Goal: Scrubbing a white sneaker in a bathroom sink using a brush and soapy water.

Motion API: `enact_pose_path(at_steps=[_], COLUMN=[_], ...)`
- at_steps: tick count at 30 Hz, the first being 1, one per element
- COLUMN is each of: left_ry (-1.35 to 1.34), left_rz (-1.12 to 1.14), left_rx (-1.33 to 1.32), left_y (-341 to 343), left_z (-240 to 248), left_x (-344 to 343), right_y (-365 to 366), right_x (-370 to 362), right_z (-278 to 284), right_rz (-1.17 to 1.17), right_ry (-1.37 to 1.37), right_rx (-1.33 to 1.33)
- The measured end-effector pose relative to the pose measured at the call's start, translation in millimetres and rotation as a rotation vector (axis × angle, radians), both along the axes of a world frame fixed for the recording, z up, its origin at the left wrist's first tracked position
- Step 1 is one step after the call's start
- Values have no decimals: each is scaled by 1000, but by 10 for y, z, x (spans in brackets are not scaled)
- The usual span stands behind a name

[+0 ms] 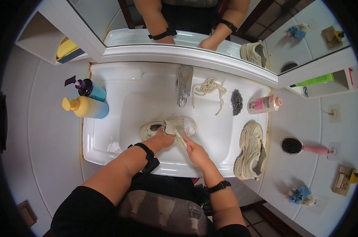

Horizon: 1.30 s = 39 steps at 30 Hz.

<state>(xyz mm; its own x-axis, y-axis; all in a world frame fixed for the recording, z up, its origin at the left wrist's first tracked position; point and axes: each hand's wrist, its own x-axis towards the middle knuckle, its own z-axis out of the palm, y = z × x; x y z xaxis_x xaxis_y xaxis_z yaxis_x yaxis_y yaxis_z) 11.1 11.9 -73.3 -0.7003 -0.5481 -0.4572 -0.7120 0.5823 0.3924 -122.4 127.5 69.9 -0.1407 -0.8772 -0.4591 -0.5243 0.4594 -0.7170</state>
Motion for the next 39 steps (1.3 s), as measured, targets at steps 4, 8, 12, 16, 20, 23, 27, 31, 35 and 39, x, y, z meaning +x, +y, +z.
enact_pose_path(at_steps=[4, 8, 12, 16, 20, 23, 27, 31, 35, 39], left_ry=[-147, -127, -93, -52, -99, -96, -39, -147, -274, -85], left_rz=[-251, -267, -244, -198, -250, -209, -228, -318, -327, 10], left_rx=[20, 120, 108, 41, 55, 49, 25, 109, 187, 275], left_y=[-56, -182, -177, -106, -113, -142, -102, -159, -204, -29], left_z=[877, 1169, 1212, 838, 911, 954, 921, 1089, 1115, 436], left_x=[-279, -207, -203, -126, -185, -146, -168, -263, -273, -150], right_y=[-626, -1292, -1181, -342, 140, -108, -573, -1037, -965, -412], right_x=[-130, 39, 98, -217, -309, -178, -236, -171, -69, -90], right_z=[-130, -14, 78, 9, -6, -45, -459, -357, 21, 392], right_rz=[44, 257, 333, 129, -10, -20, -53, 77, 205, 234], right_ry=[41, 170, 238, 274, 238, 258, 205, 178, 205, 270], right_rx=[67, 153, 179, 114, 160, 222, 29, 73, 148, 166])
